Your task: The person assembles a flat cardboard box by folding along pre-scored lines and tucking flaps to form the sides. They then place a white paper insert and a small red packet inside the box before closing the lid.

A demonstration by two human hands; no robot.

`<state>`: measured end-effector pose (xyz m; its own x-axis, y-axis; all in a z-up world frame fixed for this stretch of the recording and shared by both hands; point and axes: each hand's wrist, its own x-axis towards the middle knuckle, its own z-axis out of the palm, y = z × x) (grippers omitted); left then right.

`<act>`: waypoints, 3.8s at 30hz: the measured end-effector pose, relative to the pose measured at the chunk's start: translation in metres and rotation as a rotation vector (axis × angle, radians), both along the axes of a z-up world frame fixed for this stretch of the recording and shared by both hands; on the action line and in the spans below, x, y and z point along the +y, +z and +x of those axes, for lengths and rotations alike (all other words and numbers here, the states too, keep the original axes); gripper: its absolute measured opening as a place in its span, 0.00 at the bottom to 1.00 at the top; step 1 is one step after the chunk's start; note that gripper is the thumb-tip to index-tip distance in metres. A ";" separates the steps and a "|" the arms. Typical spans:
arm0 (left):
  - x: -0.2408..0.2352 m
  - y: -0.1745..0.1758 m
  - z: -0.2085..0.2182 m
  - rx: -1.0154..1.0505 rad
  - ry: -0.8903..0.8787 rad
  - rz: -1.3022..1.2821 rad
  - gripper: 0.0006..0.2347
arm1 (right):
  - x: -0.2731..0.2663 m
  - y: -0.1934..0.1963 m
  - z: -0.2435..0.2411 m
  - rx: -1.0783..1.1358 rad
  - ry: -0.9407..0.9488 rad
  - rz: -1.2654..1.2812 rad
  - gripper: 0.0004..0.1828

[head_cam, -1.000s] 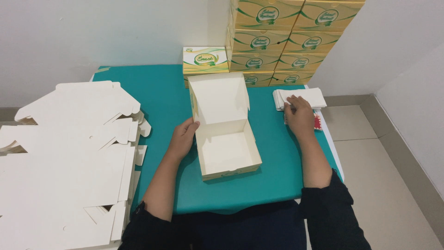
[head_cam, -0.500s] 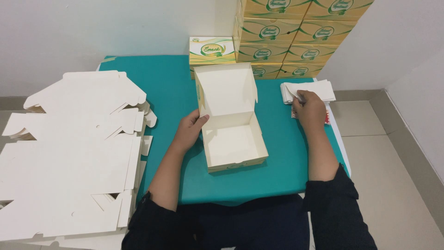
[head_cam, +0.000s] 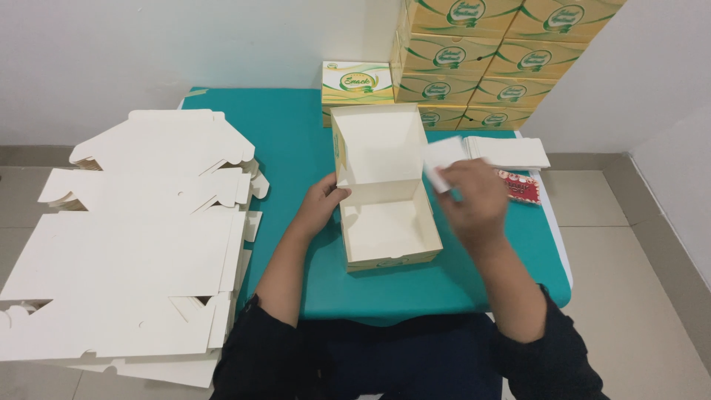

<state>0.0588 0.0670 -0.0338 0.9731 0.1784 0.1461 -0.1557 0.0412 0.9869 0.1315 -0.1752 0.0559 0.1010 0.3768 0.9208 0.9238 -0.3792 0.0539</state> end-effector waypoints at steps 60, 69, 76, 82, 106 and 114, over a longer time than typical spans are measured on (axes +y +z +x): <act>0.034 -0.064 0.033 0.027 -0.048 -0.087 0.45 | -0.139 -0.121 0.079 0.297 -0.735 -0.608 0.12; 0.051 -0.084 0.041 0.091 -0.017 -0.102 0.49 | -0.135 -0.121 0.080 0.293 -0.737 -0.528 0.09; 0.031 -0.043 0.024 0.097 0.018 -0.043 0.51 | -0.137 -0.125 0.081 0.362 -0.702 -0.475 0.07; 0.034 -0.071 0.037 0.074 0.083 -0.045 0.33 | -0.133 -0.098 0.069 0.297 -0.614 -0.277 0.07; -0.003 0.016 -0.002 -0.031 0.014 -0.158 0.23 | 0.050 0.011 -0.038 0.852 -0.110 -1.255 0.10; 0.001 0.000 0.003 -0.033 0.019 -0.139 0.27 | -0.004 0.031 0.021 1.359 0.118 0.024 0.29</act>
